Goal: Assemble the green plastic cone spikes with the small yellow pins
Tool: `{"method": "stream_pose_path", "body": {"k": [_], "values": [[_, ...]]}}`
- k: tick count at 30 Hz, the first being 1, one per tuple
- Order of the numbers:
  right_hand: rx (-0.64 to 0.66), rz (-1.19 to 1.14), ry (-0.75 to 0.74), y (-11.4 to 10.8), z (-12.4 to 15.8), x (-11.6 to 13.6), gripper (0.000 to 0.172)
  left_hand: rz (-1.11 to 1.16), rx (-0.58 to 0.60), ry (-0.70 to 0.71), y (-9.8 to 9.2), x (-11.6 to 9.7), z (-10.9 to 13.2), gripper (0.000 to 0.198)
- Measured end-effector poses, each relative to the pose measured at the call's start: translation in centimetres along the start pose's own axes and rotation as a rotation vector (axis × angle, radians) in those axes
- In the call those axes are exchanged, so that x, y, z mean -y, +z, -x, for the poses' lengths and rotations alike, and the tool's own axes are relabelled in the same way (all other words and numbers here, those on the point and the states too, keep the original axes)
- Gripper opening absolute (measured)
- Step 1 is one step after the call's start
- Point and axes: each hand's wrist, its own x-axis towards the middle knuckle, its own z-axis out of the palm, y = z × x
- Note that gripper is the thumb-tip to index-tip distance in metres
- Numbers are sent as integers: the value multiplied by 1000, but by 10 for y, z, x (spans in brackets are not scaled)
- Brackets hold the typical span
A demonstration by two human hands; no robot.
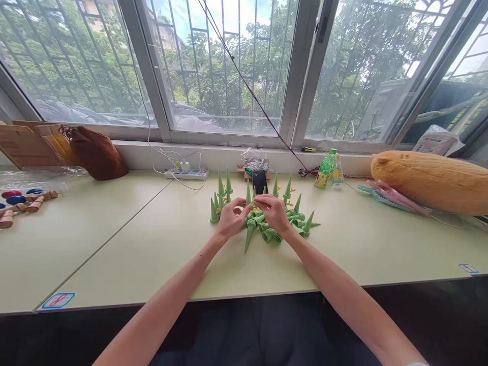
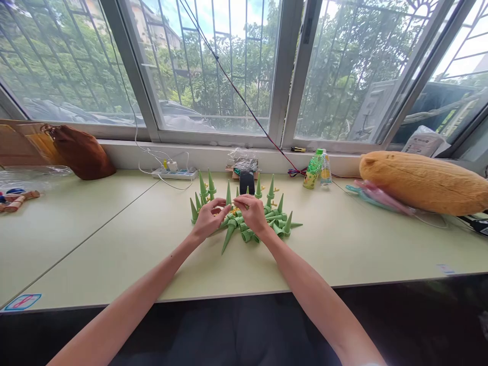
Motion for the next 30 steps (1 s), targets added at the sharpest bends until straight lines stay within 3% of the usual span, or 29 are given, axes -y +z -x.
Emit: {"method": "stream_pose_path", "body": {"k": [10, 19, 30], "values": [[65, 2, 122, -1, 2, 2, 19, 1, 10, 26, -1, 4, 0, 38], [86, 46, 110, 1, 4, 1, 23, 31, 16, 23, -1, 1, 0, 37], [120, 43, 114, 4, 6, 6, 21, -69, 9, 186, 1, 5, -1, 18]]}}
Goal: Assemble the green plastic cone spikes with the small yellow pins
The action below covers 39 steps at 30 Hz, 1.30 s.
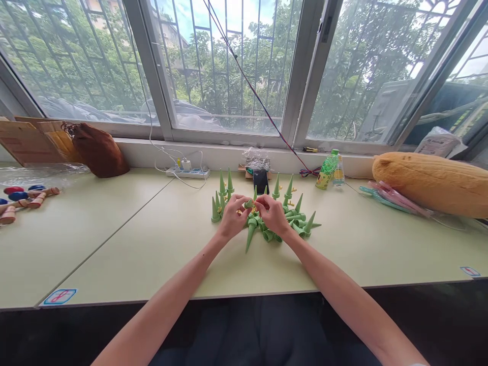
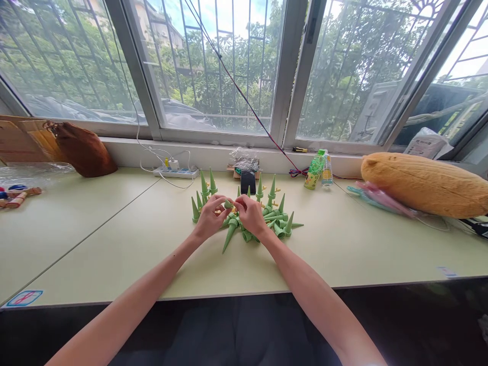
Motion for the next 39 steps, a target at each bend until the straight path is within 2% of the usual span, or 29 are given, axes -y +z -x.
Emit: {"method": "stream_pose_path", "body": {"k": [5, 9, 12, 16, 24, 32, 39], "values": [[-61, 15, -3, -2, -1, 0, 20, -36, -54, -24, 0, -5, 1, 25], [-120, 6, 7, -6, -3, 0, 22, 65, -114, -163, 0, -8, 0, 29], [-94, -21, -7, -7, -3, 2, 21, 121, -72, -257, 0, -10, 0, 55], [-33, -32, -36, -5, -2, 4, 21, 134, 42, -296, 1, -9, 0, 65], [-26, -39, -23, -4, -2, 0, 20, 211, 114, -314, -1, -16, 2, 61], [-33, -42, 2, -5, -2, 0, 22, 252, 186, -265, -3, -15, 2, 46], [-42, -28, 6, -5, -2, -1, 24, 238, 171, -231, -1, -16, 3, 38]]}}
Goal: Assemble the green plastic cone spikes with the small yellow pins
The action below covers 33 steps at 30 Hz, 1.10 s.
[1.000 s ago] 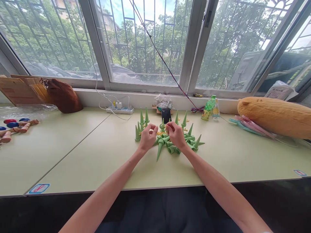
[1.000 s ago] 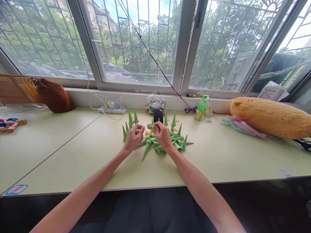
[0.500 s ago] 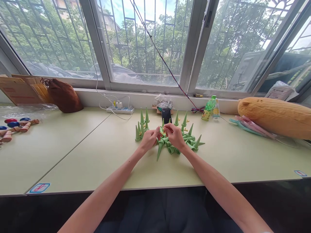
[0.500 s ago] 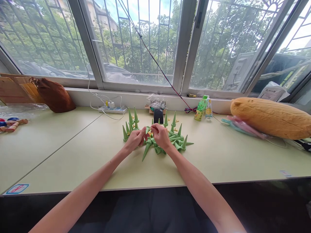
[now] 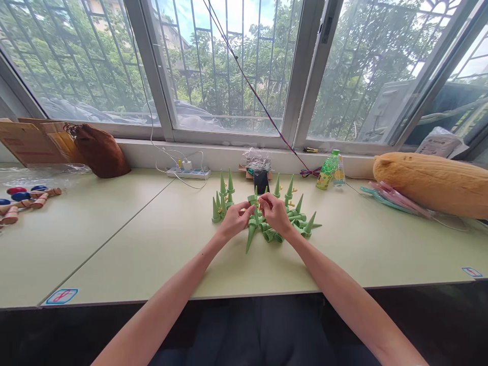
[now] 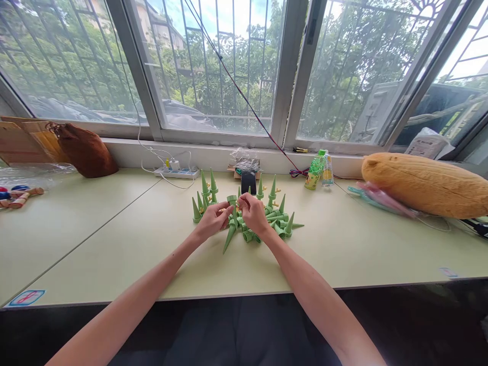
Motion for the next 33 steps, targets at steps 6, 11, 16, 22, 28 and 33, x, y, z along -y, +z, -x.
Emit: {"method": "stream_pose_path", "body": {"k": [6, 11, 16, 22, 28, 33], "values": [[10, 8, 1, -1, 0, 1, 26, -73, -49, 72, 1, 4, -2, 30], [-16, 20, -11, -2, 0, 5, 26, -113, -98, 88, 2, 7, -4, 27], [-112, 50, -20, -3, 2, 10, 28, -23, -157, 72, 3, 5, -5, 35], [-105, 23, -71, -3, 4, 15, 27, 211, -59, -117, 1, -4, -4, 64], [-7, 13, -112, 0, 5, 17, 27, 285, 99, -265, -1, -2, -2, 73], [-5, 18, -107, -2, 4, 15, 27, 345, 187, -312, -4, 7, -4, 75]]}}
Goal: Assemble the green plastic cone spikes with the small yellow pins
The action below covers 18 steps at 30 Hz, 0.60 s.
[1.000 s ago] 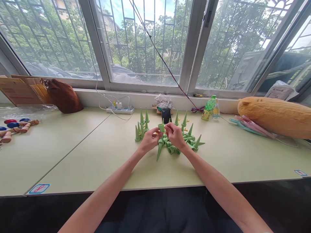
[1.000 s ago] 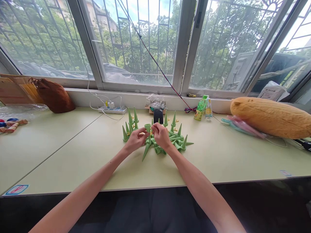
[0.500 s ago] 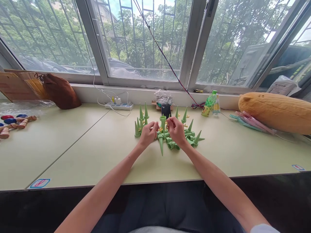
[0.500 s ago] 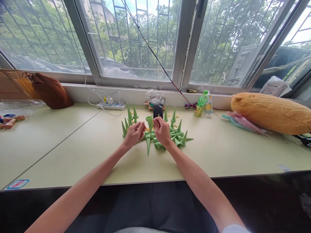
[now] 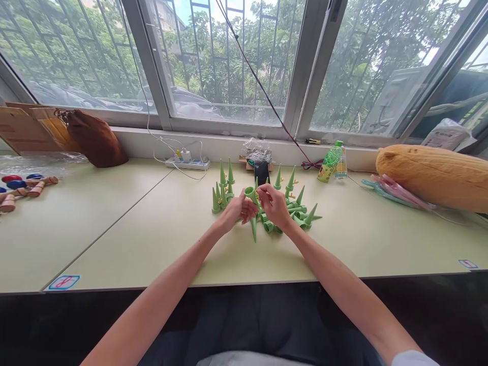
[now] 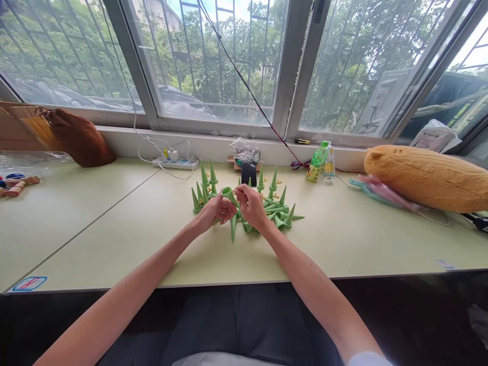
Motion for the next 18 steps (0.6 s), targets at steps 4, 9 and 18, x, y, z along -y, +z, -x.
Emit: {"method": "stream_pose_path", "body": {"k": [4, 9, 18], "values": [[-23, -5, 6, -1, -1, -3, 26, 53, 15, 12, 1, 1, -2, 68], [-34, -33, 29, -1, -1, -4, 25, 68, -27, 109, 5, -5, 2, 55], [-17, -72, 84, -2, -2, -5, 26, -49, -111, 271, 6, -7, 5, 43]]}}
